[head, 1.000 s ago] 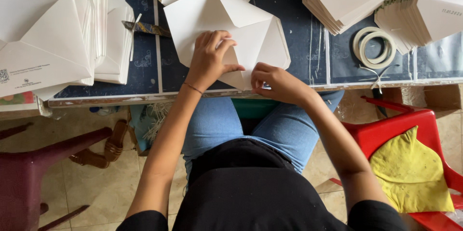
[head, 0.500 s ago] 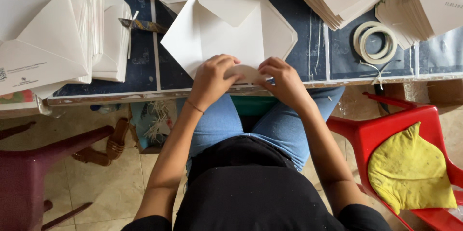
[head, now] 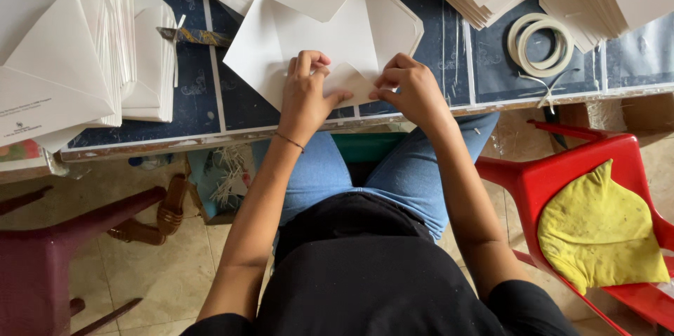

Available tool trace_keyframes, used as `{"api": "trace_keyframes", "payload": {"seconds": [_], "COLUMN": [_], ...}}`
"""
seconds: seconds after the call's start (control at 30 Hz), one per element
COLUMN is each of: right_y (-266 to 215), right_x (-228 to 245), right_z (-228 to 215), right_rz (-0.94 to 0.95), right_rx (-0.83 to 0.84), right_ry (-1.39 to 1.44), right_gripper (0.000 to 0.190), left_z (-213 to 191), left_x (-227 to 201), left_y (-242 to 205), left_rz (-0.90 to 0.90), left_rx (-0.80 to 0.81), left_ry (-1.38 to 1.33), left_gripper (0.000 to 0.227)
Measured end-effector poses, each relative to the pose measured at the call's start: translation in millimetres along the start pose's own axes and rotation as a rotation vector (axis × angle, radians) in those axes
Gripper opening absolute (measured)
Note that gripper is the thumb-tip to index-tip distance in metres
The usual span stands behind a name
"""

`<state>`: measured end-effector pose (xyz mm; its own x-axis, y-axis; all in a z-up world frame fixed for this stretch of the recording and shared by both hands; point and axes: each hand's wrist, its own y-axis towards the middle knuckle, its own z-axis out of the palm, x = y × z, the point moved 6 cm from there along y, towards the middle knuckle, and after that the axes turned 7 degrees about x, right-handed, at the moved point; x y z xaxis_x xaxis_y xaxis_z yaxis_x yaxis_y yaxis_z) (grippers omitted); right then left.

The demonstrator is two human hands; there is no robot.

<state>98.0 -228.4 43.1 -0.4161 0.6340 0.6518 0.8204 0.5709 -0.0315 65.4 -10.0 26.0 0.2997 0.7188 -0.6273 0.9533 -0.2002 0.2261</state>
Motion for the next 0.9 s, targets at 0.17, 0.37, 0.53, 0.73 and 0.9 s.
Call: {"api": "trace_keyframes", "payload": {"seconds": [0.17,0.37,0.53,0.73,0.9], "right_y": [-1.2,-21.0,-57.3,-37.1,-19.5], "right_x": [-10.1,16.8,-10.9,-3.8,-5.3], "right_z": [8.9,-18.6,-4.9,14.7,9.0], "right_rz": [0.065,-0.04,0.295,0.354,0.422], "right_rx": [-0.064,-0.326,-0.407,-0.344,-0.404], "right_ry": [0.008,-0.107,0.327,0.799,0.863], "right_gripper": [0.013,0.044,0.034,0.032,0.032], "left_z": [0.8,5.0,33.0,42.6,51.0], "left_x": [-2.6,-18.4,-41.5,-51.1,-22.3], "left_y": [-0.4,-15.4,-45.8,-26.2,-23.0], "left_rz": [-0.015,-0.162,-0.549,-0.588,-0.507], "left_rx": [0.0,-0.078,-0.134,-0.095,-0.021], "left_ry": [0.041,0.006,-0.647,-0.725,-0.609], "left_gripper": [0.058,0.051,0.04,0.038,0.045]}}
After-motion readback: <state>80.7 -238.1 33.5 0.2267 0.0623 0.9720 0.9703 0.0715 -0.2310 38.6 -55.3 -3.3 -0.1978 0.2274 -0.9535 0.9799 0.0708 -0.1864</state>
